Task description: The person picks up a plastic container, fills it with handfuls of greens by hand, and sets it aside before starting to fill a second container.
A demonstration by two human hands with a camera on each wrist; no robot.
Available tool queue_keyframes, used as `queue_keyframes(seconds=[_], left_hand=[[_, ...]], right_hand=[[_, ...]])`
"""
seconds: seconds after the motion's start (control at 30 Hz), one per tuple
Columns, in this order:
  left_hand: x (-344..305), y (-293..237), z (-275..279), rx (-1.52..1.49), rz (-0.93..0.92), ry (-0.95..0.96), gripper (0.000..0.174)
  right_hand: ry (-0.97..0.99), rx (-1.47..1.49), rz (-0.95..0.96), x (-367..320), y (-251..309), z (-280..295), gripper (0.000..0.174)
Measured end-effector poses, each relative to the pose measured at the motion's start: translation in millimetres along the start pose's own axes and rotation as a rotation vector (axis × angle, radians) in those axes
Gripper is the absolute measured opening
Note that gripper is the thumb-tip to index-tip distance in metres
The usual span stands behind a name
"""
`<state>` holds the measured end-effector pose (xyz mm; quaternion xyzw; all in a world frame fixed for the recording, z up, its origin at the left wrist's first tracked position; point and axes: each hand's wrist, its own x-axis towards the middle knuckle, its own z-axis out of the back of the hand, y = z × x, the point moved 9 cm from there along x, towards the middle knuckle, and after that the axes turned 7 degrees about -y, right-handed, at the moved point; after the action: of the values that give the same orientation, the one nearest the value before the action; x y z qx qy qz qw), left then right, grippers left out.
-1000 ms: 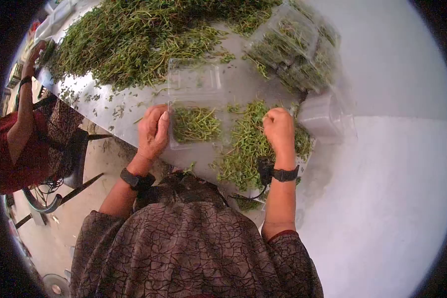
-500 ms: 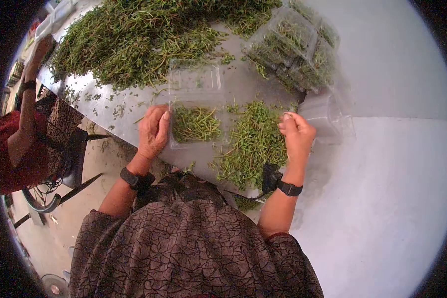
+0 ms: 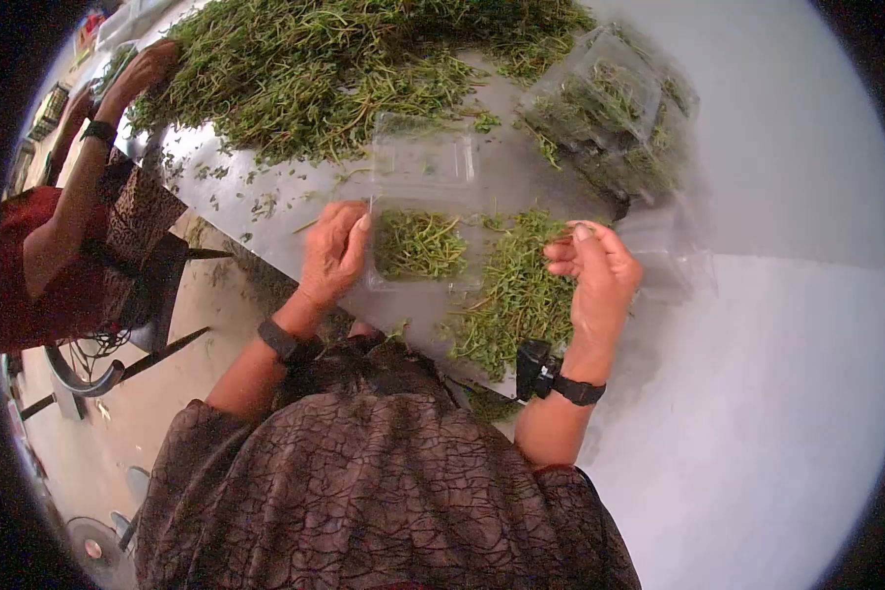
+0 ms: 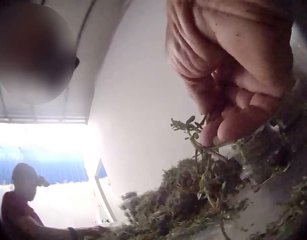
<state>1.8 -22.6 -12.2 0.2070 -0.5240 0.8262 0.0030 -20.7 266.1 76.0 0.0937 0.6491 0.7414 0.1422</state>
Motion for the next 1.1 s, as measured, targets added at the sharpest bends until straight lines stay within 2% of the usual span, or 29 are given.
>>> queue_keyframes(seconds=[0.07, 0.13, 0.23, 0.3, 0.37, 0.4, 0.53, 0.6, 0.63, 0.73, 0.77, 0.83, 0.97, 1.03, 1.1], left_hand=[[0, 1, -1, -0.014, 0.014, 0.005, 0.014], [0, -1, 0, -0.013, -0.003, 0.002, 0.014], [0, -2, 0, -0.017, -0.051, -0.013, 0.015], [1, -2, 1, 0.002, -0.038, -0.01, 0.016], [1, -2, 1, 0.02, -0.024, -0.012, 0.016], [0, -1, 0, 0.015, -0.008, -0.016, 0.016], [0, 0, 0, 0.015, 0.018, 0.013, 0.015], [-1, 2, -1, 0.006, 0.007, 0.004, 0.015], [0, 2, 0, -0.003, -0.005, -0.004, 0.015], [0, 2, -1, 0.002, 0.01, 0.01, 0.015], [0, 1, -1, 0.004, 0.005, 0.01, 0.015], [2, -3, -1, 0.011, -0.025, 0.021, 0.015], [1, 1, 0, -0.039, -0.005, -0.021, 0.014], [1, -3, 0, -0.038, -0.082, 0.002, 0.014], [1, -2, 0, -0.064, -0.054, -0.001, 0.014]], right_hand=[[0.011, 0.034, -0.015, -3, 6, -8, 0.02], [0.126, 0.178, -0.032, -8, 12, -29, 0.02], [0.249, 0.21, -0.101, -17, 8, -62, 0.021], [0.255, 0.096, -0.133, -20, -4, -71, 0.022], [0.121, -0.172, -0.003, -15, -16, -60, 0.022], [0.124, -0.208, -0.054, -15, -16, -57, 0.023], [0.115, -0.23, -0.031, -14, -28, -45, 0.021], [0.103, -0.359, 0.14, -18, -22, -45, 0.019], [0.104, -0.355, 0.14, -21, -22, -47, 0.019], [0.219, -0.557, 0.424, -42, -2, -73, 0.018], [0.217, -0.552, 0.427, -46, -2, -78, 0.018], [0.345, -0.564, 0.678, -65, 13, -104, 0.02], [0.461, -0.639, 0.751, -80, 2, -133, 0.022], [0.594, -0.752, 0.768, -87, -17, -148, 0.023], [0.548, -0.727, 0.81, -87, -18, -151, 0.022]])
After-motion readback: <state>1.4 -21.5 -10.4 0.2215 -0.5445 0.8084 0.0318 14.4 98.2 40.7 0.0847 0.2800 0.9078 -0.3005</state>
